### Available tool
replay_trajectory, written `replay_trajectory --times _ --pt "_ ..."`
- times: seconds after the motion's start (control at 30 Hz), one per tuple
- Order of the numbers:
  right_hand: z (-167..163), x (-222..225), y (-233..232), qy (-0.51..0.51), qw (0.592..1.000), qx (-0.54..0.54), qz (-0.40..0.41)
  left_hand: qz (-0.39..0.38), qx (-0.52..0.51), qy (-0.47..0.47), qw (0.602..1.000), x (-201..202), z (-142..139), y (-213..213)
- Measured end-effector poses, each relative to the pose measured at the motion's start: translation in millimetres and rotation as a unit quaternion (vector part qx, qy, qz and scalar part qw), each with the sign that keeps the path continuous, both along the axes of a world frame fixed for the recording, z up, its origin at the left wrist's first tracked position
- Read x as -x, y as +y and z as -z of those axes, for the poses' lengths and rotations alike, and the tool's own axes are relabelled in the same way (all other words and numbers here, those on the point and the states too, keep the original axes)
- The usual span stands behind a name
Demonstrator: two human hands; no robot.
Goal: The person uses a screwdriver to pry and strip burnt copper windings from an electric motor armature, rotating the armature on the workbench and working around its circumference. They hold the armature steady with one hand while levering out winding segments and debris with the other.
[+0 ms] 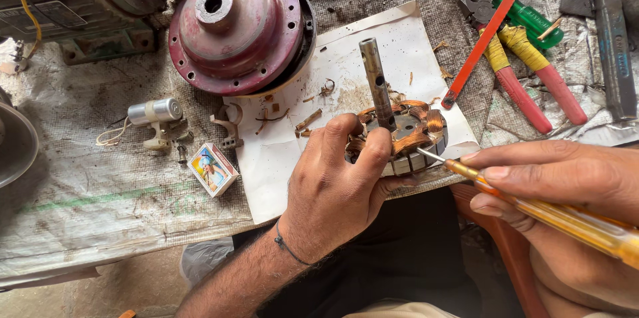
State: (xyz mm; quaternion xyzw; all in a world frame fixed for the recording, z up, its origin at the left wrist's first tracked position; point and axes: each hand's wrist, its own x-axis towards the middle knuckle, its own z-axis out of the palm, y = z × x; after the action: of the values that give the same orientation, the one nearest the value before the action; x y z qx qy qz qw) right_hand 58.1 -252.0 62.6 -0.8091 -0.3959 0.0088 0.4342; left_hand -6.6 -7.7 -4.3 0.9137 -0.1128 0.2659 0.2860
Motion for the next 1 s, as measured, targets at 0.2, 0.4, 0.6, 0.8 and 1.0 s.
replay_trajectory --times 0.2,0.4,0.6,0.8,1.0 --pt "11 -2 -20 0.053 0.998 0.024 -0.014 0.001 0.002 0.001 1.000 0 1 0" --pt "4 4 -5 0.073 0.996 0.043 0.007 0.000 -0.005 -0.013 1.000 1 2 -1" --pt "-8 -3 15 -0.045 0.999 0.002 0.018 0.011 -0.020 -0.021 1.000 1 2 0" --pt "1 -16 -6 -0.004 1.000 -0.009 -0.008 0.005 -0.011 -0.012 1.000 -1 1 0" --pt "7 -2 -10 0.001 0.999 -0.028 0.018 0.007 -0.013 -0.008 1.000 0 2 0"
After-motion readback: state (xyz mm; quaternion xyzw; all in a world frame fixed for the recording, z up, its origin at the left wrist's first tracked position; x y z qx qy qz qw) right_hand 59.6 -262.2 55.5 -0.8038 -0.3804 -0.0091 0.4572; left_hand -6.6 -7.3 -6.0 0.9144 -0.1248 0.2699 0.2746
